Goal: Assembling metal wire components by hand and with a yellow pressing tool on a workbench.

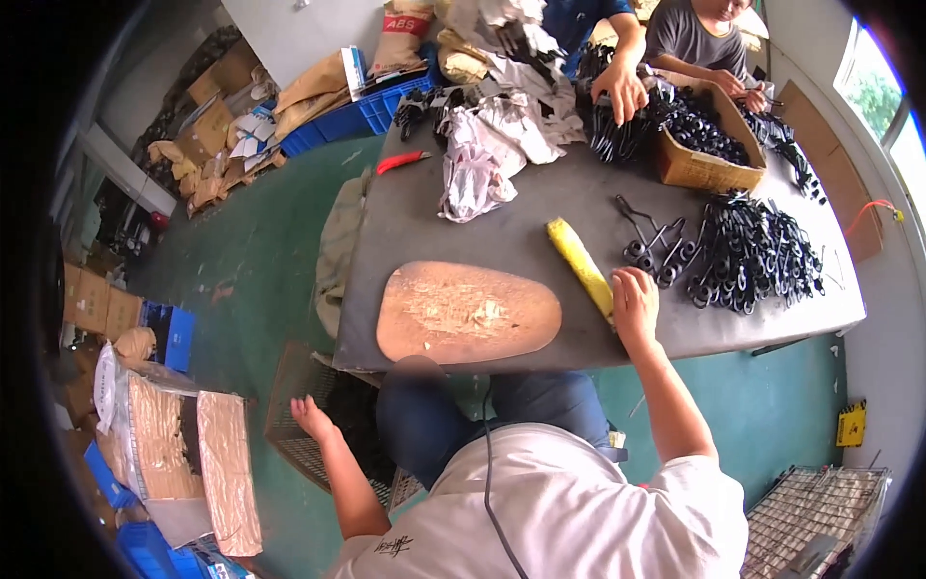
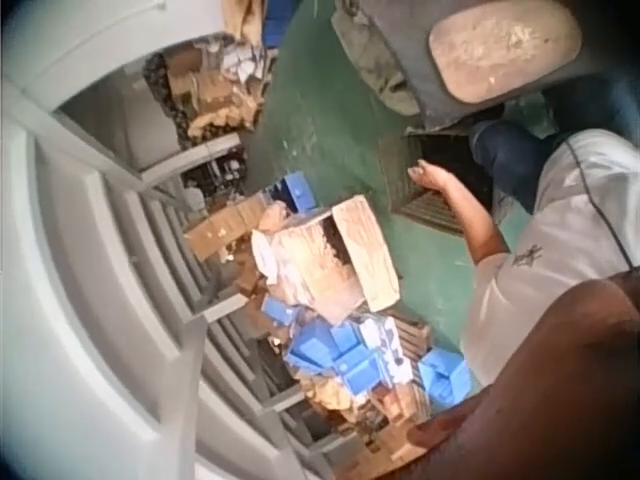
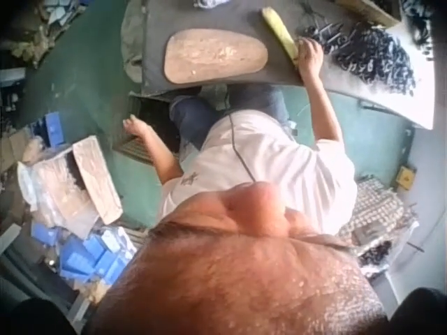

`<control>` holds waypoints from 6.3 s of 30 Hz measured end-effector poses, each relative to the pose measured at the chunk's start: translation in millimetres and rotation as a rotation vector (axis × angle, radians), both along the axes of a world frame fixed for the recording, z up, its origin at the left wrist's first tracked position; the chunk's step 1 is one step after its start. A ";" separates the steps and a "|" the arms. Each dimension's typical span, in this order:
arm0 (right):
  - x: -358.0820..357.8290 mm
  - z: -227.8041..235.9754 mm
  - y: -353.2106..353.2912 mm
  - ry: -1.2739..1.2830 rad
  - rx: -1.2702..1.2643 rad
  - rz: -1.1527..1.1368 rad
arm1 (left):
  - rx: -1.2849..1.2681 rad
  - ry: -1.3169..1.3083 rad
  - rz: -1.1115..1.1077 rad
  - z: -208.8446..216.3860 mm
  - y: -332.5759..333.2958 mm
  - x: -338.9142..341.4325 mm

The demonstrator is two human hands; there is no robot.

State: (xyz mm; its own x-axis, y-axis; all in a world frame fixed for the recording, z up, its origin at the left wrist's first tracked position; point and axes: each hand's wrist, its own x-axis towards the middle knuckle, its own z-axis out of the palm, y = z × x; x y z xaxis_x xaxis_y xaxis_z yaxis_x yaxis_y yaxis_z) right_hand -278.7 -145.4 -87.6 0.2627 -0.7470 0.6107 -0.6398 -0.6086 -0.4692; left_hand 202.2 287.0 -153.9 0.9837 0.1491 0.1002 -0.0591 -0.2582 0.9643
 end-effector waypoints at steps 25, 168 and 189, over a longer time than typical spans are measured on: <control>20.7 0.5 -80.7 0.147 0.327 -0.376 | -0.005 -0.470 -0.964 123.6 -227.9 -228.0; 33.3 1.1 11.1 0.510 0.125 0.215 | -0.368 0.102 -1.287 173.3 -264.3 -210.0; 39.4 103.7 110.5 -0.339 0.524 0.510 | 0.236 -0.532 -1.113 162.3 -294.1 -207.1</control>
